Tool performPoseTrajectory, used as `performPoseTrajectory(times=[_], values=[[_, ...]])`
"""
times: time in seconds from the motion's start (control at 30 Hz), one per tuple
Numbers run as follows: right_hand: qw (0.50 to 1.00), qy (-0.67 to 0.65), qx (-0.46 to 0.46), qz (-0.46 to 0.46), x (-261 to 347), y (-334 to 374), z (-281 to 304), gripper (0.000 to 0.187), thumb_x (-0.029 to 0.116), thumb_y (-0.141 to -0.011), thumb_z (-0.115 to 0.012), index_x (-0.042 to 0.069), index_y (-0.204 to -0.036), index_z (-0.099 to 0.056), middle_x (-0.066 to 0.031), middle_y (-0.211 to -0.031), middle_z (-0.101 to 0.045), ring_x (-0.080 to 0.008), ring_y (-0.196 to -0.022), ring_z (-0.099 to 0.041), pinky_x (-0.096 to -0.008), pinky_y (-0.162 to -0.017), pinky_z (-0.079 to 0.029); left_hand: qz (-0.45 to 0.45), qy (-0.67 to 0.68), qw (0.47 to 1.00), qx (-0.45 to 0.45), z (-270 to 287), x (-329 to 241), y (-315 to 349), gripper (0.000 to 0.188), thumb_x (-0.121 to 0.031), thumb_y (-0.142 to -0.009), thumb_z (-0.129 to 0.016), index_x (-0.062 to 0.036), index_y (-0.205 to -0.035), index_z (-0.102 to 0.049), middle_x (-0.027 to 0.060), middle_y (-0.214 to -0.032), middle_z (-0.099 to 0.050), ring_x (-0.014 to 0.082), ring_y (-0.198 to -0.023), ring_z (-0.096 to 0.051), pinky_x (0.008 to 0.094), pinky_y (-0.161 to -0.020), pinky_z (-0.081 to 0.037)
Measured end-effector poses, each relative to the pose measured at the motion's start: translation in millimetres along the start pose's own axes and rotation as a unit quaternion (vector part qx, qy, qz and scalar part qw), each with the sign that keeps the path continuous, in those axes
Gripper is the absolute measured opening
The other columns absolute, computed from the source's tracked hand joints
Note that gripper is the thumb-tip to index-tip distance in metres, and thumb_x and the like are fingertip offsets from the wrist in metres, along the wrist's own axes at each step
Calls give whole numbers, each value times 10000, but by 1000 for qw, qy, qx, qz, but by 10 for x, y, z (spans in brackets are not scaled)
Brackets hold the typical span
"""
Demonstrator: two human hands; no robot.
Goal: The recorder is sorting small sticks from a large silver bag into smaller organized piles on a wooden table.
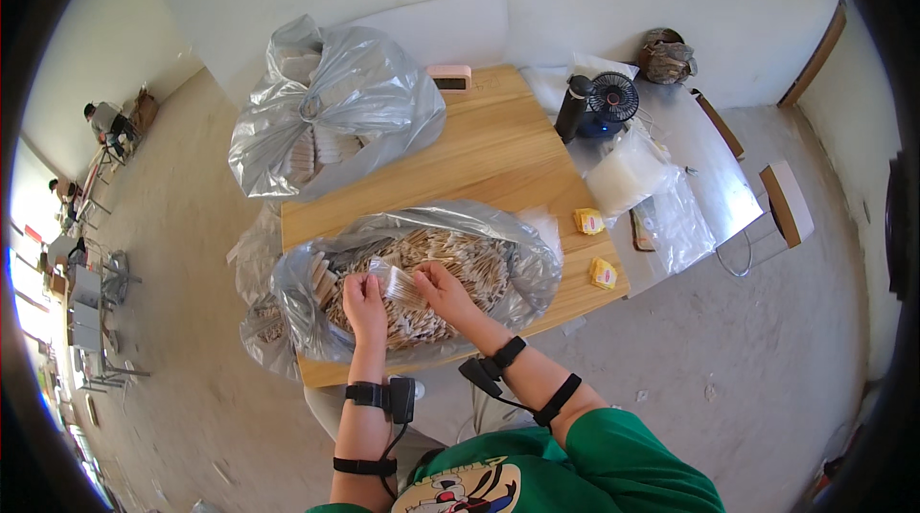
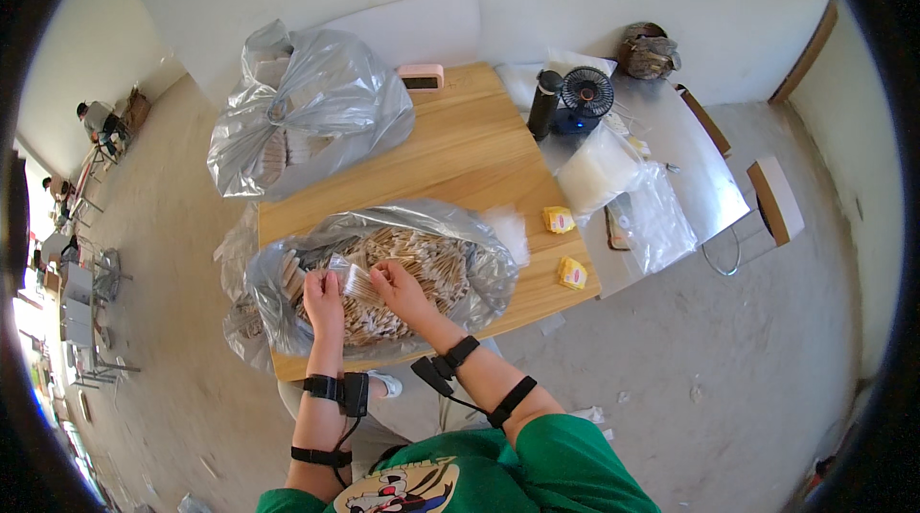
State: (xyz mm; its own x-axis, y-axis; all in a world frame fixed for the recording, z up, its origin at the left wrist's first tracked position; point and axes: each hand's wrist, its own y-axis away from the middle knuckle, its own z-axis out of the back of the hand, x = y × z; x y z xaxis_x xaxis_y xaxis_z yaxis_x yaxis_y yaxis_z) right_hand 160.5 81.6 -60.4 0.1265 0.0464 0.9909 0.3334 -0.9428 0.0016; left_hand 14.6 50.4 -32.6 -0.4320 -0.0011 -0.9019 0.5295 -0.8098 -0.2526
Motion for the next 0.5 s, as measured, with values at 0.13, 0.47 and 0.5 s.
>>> performPoseTrajectory(times=[0.13,0.47,0.5], values=[[991,0,-48,-122,88,19,-47,241,244,-923,-509,19,-1010,-519,-22,-796,-553,-89,-653,-493,-232,-611,-434,59,138,988,28,-31,43,50,169,-163,-874,-585,-26,-868,-488,27,-690,-534,94,-600,-504,235,-543,-423],[966,224,-120,49,61,-117,9,226,225,-917,-511,4,-887,-551,-148,-657,-545,-273,-553,-507,-356,-531,-406,106,-30,994,-20,120,209,13,303,-244,-867,-596,1,-704,-523,71,-577,-491,157,-537,-429,318,-535,-383],[966,226,-117,49,96,-129,35,226,225,-917,-511,4,-887,-551,-148,-657,-545,-273,-553,-507,-356,-531,-406,108,-29,993,-22,140,234,9,303,-244,-867,-596,1,-704,-523,71,-577,-491,157,-537,-429,318,-535,-383]])
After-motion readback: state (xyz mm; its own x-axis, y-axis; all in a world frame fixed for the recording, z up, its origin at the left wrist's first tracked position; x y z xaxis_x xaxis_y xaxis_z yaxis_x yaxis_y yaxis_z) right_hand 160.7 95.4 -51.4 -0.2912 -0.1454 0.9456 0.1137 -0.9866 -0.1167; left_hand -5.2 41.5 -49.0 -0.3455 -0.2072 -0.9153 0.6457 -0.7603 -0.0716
